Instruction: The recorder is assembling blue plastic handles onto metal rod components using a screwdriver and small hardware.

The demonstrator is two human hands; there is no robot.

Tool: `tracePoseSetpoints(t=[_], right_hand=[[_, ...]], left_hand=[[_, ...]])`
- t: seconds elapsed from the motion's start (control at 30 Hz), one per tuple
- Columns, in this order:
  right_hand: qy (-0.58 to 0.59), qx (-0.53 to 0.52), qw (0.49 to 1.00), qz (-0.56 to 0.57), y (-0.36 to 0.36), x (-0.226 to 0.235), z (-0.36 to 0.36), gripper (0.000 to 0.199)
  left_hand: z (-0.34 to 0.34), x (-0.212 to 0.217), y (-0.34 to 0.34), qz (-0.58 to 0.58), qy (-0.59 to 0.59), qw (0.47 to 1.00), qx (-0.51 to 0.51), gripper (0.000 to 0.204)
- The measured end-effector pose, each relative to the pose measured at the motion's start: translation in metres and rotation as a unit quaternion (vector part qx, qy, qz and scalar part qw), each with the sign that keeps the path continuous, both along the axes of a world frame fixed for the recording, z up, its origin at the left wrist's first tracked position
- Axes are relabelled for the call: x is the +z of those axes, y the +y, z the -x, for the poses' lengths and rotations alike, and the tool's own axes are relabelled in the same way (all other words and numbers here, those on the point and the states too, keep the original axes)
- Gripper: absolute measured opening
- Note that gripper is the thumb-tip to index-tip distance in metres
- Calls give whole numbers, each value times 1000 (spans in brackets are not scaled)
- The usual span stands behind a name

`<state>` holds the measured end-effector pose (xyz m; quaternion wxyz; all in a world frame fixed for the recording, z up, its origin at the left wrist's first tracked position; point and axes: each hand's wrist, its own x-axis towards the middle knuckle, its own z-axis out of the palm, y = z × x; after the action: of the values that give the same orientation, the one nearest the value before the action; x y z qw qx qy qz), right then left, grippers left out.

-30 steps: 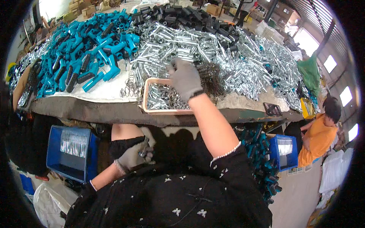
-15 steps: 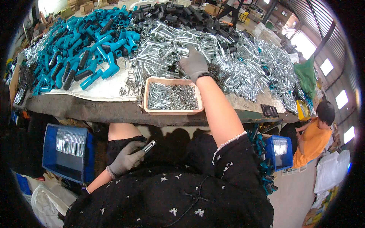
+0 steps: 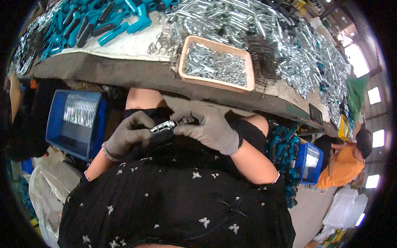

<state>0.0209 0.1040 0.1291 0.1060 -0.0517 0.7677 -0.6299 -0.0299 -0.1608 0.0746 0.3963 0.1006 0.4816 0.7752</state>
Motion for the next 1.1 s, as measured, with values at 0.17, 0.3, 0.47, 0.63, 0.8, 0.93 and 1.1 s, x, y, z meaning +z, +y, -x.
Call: tracePoseSetpoints(t=[0.17,0.3,0.47,0.63,0.8,0.93,1.1], right_hand=[[17,78,985,-156,-23,-21,-8,42],[-14,-34,998,-51,-4,-47,-23,71],[-77,-93,992,25,25,-62,-35,58],[-83,-61,995,-17,11,-71,-34,46],[-113,-60,992,-12,10,-72,-27,38],[-111,-99,989,-5,20,-82,-38,34],[-126,-84,988,-33,13,-81,-34,32]], left_hand=[[-1,6,0,114,96,980,-128,71],[16,9,-62,218,152,957,114,52],[80,-53,-207,591,354,661,298,27],[132,-158,-246,643,268,703,144,27],[149,-324,-285,476,274,740,388,30],[168,-324,-253,527,237,755,310,29],[163,-274,-243,627,166,735,197,29]])
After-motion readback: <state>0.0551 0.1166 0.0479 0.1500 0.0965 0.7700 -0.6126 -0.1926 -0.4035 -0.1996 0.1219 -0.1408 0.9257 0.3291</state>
